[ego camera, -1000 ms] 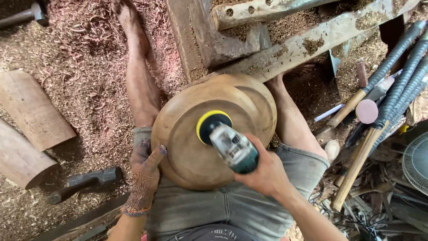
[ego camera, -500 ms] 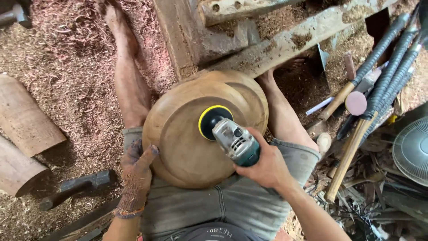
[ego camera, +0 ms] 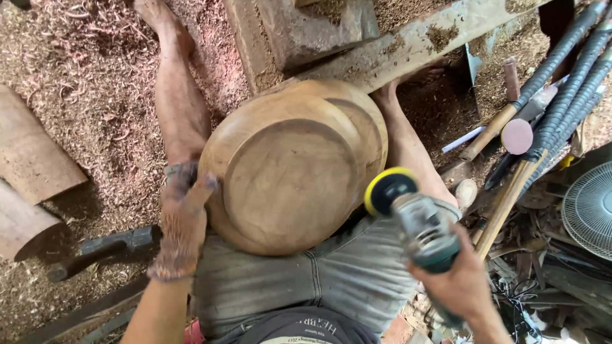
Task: Sanding the surface of a wooden bowl using a power sander.
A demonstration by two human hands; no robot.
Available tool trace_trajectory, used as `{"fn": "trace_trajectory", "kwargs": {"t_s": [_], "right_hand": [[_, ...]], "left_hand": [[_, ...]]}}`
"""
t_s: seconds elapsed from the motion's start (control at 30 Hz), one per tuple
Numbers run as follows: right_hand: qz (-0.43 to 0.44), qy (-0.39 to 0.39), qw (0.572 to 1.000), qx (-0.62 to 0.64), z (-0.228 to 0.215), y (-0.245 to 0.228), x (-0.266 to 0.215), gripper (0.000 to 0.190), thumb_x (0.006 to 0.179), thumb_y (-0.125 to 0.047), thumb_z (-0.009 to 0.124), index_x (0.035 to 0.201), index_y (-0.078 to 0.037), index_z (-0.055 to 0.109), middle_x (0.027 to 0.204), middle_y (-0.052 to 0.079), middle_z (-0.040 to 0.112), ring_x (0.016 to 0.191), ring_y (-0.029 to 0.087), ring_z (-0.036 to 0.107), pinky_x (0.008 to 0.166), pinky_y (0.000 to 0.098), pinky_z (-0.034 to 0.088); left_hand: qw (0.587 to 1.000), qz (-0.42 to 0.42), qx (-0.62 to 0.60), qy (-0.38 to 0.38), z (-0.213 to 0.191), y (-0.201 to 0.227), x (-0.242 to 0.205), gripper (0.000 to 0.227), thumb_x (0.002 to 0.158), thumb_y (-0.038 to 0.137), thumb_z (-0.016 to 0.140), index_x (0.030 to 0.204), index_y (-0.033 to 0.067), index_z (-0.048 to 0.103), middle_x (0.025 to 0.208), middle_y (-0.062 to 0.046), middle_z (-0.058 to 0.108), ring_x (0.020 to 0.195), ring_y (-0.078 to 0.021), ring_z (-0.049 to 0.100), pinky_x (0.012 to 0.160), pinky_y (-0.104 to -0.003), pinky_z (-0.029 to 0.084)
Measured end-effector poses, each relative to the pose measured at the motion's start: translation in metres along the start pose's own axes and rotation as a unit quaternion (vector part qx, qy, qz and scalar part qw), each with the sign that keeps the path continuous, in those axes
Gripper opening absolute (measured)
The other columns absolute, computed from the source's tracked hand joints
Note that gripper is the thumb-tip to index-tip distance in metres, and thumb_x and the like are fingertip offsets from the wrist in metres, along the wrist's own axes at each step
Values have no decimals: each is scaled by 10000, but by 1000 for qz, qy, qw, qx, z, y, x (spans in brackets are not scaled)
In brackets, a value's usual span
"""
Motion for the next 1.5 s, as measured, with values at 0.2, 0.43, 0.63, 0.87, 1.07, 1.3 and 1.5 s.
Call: {"fn": "trace_trajectory", "kwargs": {"t_s": [0.2,0.43,0.63,0.87,1.07,1.3,1.5], "right_hand": [[-146,79,986,24,-16,-31,11,1094,562,-144,902,1519,-29,386,1240,204,676,1042,296,706,865,378,577],[-205,47,978,-10,-1,-55,8,982,523,-156,911,1426,-124,526,1191,105,746,1009,262,751,831,382,600],[-275,17,961,4,-9,-84,29,1075,517,-89,893,1487,-140,431,1288,197,691,1100,350,718,908,455,629],[-405,60,909,-75,-3,-151,33,990,573,-145,916,1464,-53,493,1116,182,746,881,341,734,719,422,571],[-398,21,914,-73,7,-151,38,1001,571,-155,905,1469,-51,474,1141,195,734,906,336,732,768,416,584],[-268,-92,953,-107,31,-131,37,1154,415,-158,916,1485,-233,493,1148,101,765,1011,290,736,923,402,552],[-379,-14,919,-110,6,-150,41,1067,523,-155,915,1483,-105,449,1106,202,754,871,347,752,770,444,621]], "left_hand": [[974,-96,152,-140,63,58,25,812,707,281,678,1401,-114,533,1252,-240,684,1118,-288,662,1005,-314,534],[974,-88,188,-92,53,77,24,697,766,212,691,1403,-33,550,1337,-239,688,1159,-299,726,1074,-336,564],[970,35,234,-59,20,101,38,422,840,125,644,1227,-38,681,1066,-98,728,921,-162,644,882,-221,503],[969,118,171,-133,33,107,45,445,843,107,748,1277,38,679,1185,-34,732,999,-113,671,956,-196,553],[913,236,309,-126,37,120,37,403,919,23,709,1318,-23,671,1224,-93,717,1018,-187,653,935,-286,519],[955,175,197,-138,31,107,43,407,922,71,738,1323,73,674,1238,-7,713,1073,-105,662,1010,-224,547],[917,229,312,-101,34,116,40,425,907,68,723,1328,33,675,1266,-99,726,1091,-187,681,1001,-308,534]]}}
Point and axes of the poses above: each hand's wrist, its own x-axis towards the middle knuckle, its own z-axis out of the palm, y = z × x, the point moved 8 cm from there along x, towards the middle knuckle
